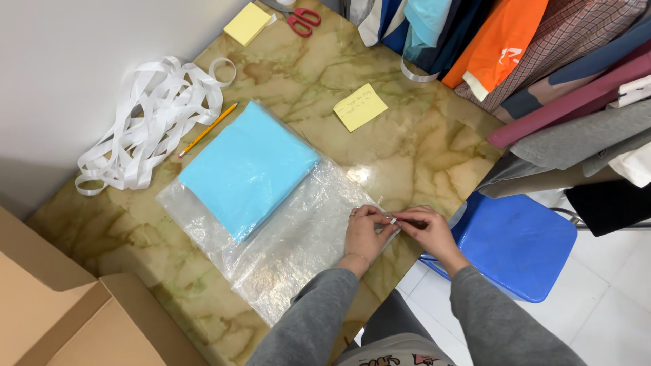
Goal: The person opens a cardboard box and removes a light blue shirt wrapped in bubble wrap. They unwrap the shirt, place it on a metal hanger, and hang it on a clothing rack. The person then closes the empty box and moves it to a stack on the floor.
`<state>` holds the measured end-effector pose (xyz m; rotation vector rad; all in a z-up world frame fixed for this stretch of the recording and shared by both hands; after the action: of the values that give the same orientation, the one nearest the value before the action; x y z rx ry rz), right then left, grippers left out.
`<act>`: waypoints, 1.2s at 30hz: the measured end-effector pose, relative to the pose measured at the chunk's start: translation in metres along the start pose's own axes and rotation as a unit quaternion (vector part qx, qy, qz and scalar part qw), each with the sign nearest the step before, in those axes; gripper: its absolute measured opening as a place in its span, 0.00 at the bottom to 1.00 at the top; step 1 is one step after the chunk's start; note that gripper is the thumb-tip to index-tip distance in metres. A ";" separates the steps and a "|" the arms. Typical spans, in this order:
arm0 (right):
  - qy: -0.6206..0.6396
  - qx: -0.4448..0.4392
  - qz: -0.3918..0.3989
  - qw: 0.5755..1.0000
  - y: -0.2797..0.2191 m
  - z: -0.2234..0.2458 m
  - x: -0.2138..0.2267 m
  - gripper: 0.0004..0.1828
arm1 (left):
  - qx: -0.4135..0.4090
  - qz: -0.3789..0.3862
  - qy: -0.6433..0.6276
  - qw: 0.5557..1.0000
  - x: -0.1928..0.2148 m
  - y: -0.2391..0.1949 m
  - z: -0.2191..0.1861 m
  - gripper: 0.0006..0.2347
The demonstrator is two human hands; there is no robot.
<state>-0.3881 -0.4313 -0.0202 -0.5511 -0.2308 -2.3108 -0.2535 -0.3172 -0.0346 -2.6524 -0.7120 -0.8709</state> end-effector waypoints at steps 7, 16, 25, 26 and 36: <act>-0.052 0.029 -0.064 0.996 -0.007 0.006 0.000 0.10 | -0.001 -0.039 0.041 0.998 0.001 -0.005 -0.016 0.07; -0.047 0.041 -0.105 0.992 -0.013 0.014 0.003 0.08 | -0.066 -0.046 0.105 0.991 0.007 -0.017 -0.022 0.07; -0.030 0.047 -0.095 0.994 -0.012 0.010 0.001 0.06 | -0.033 -0.048 0.123 0.991 0.067 -0.113 0.022 0.09; -0.052 0.041 -0.097 0.993 -0.012 0.008 -0.001 0.04 | -0.030 -0.044 0.102 0.993 0.079 -0.130 0.025 0.09; -0.074 0.045 -0.077 0.993 -0.013 0.004 -0.004 0.04 | 0.052 -0.077 0.149 0.984 0.138 -0.266 0.099 0.09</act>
<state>-0.3937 -0.4181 -0.0188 -0.6794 -0.4615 -2.3965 -0.2487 -0.0034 -0.0040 -2.3289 -0.8661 -1.2039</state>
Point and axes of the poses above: each hand's wrist, its own y-axis towards the middle knuckle, its own x-axis out of the back of the hand, z = x × y, the point moved 8 cm from there along y, towards the middle knuckle, and after that the axes turned 2 degrees about -x, right-handed, at the moved point
